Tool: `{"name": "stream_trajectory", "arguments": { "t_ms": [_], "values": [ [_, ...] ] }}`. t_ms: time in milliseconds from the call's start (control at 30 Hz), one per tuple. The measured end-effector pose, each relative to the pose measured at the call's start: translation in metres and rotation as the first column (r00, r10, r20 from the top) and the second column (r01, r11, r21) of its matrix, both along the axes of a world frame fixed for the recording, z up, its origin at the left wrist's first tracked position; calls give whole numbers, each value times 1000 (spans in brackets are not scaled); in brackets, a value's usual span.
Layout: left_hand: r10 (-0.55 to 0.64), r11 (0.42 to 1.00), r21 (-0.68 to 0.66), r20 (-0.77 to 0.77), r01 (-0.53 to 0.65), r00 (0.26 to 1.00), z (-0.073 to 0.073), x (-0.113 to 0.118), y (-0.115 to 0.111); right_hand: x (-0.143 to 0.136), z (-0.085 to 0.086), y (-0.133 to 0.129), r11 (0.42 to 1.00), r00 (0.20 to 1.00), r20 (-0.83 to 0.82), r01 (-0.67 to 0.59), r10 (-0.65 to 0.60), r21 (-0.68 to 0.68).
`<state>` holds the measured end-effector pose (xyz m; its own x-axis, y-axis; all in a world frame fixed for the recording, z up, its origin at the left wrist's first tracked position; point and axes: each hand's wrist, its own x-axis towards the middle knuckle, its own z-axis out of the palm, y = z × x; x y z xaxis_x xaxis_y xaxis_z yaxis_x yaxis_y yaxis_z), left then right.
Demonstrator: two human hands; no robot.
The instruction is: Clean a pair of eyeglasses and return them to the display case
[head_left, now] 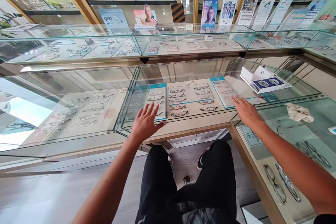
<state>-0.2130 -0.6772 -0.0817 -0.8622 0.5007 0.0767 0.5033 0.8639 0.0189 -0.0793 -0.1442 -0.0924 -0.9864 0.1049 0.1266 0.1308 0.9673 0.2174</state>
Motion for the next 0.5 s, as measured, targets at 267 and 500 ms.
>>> {"name": "stream_trajectory", "arguments": {
  "t_ms": [267, 500],
  "values": [
    [0, 1000, 25, -25, 1, 1000, 2, 6, 2, 4, 2, 3, 1000, 999, -33, -13, 12, -23],
    [8, 970, 241, 137, -41, 991, 31, 23, 3, 10, 34, 4, 992, 999, 46, 3, 3, -125]
  ]
}}
